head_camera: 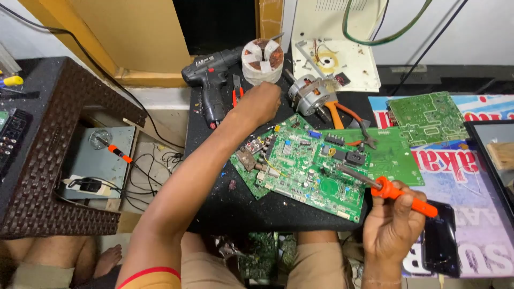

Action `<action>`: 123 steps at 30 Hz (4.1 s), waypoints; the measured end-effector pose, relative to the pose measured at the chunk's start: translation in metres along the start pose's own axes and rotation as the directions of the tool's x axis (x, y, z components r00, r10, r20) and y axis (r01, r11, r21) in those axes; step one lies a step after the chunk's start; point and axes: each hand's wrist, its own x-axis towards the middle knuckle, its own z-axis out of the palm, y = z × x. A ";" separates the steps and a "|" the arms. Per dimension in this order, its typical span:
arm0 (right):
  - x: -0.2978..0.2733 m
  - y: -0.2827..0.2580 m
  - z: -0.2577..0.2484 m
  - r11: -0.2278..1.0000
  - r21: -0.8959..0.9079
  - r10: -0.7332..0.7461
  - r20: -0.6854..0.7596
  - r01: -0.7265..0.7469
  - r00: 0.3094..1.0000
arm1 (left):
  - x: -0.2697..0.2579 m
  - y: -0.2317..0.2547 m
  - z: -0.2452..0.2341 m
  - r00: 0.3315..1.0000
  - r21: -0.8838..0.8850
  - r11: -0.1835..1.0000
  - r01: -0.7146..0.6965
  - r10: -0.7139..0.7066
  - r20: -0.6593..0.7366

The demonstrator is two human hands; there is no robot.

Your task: Soldering electronic components onto a circuit board at a repair station.

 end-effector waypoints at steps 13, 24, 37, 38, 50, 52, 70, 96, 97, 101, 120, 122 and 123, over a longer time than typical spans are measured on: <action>0.000 0.001 -0.003 1.000 0.009 0.016 -0.022 -0.016 1.000 | 0.007 -0.003 0.002 0.995 -0.195 0.980 0.026 -0.044 -0.089; -0.002 -0.001 0.000 1.000 -0.021 0.001 -0.011 -0.001 1.000 | 0.018 -0.010 0.010 0.987 0.008 0.999 -0.043 0.043 -0.156; -0.001 0.001 -0.003 0.999 0.034 0.006 -0.007 -0.006 1.000 | -0.003 -0.018 -0.002 0.998 -0.112 0.993 0.045 -0.050 -0.041; -0.002 0.000 -0.002 1.000 0.014 0.006 -0.004 -0.006 1.000 | -0.006 -0.018 -0.005 0.998 -0.048 0.997 0.061 -0.060 0.023; -0.001 0.001 0.005 1.000 0.022 -0.010 0.004 0.009 1.000 | -0.021 -0.007 -0.023 0.997 -0.116 0.991 0.064 -0.068 -0.030; -0.001 0.002 0.002 1.000 0.003 -0.013 -0.012 0.013 1.000 | -0.009 -0.010 -0.012 0.996 -0.202 0.975 0.090 -0.089 0.012; -0.002 -0.002 0.003 1.000 0.019 -0.013 0.008 0.012 1.000 | -0.072 0.019 -0.015 0.925 -0.143 0.989 0.046 -0.097 -0.369; 0.002 0.002 -0.001 0.999 0.016 -0.046 0.079 0.045 0.996 | -0.196 0.066 0.056 0.742 -0.251 0.965 -0.071 -0.118 -0.660; 0.001 0.001 -0.002 0.999 0.019 -0.046 0.080 0.045 0.996 | -0.198 0.067 0.056 0.741 -0.250 0.966 -0.071 -0.117 -0.662; 0.001 0.001 0.001 0.999 0.002 -0.039 0.068 0.039 0.997 | -0.211 0.073 0.054 0.759 -0.377 0.926 -0.023 -0.229 -0.610; 0.000 -0.002 0.004 0.999 -0.033 -0.002 0.047 0.003 0.999 | -0.190 0.093 0.051 0.834 -0.962 0.183 -0.203 -0.482 -0.268; 0.000 -0.003 0.001 1.000 -0.026 0.003 0.046 -0.001 0.999 | -0.191 0.098 0.043 0.850 -0.977 0.131 -0.169 -0.483 -0.212; 0.001 -0.003 0.001 1.000 -0.013 0.003 0.047 -0.003 0.999 | -0.190 0.099 0.037 0.863 -0.987 0.084 -0.138 -0.479 -0.161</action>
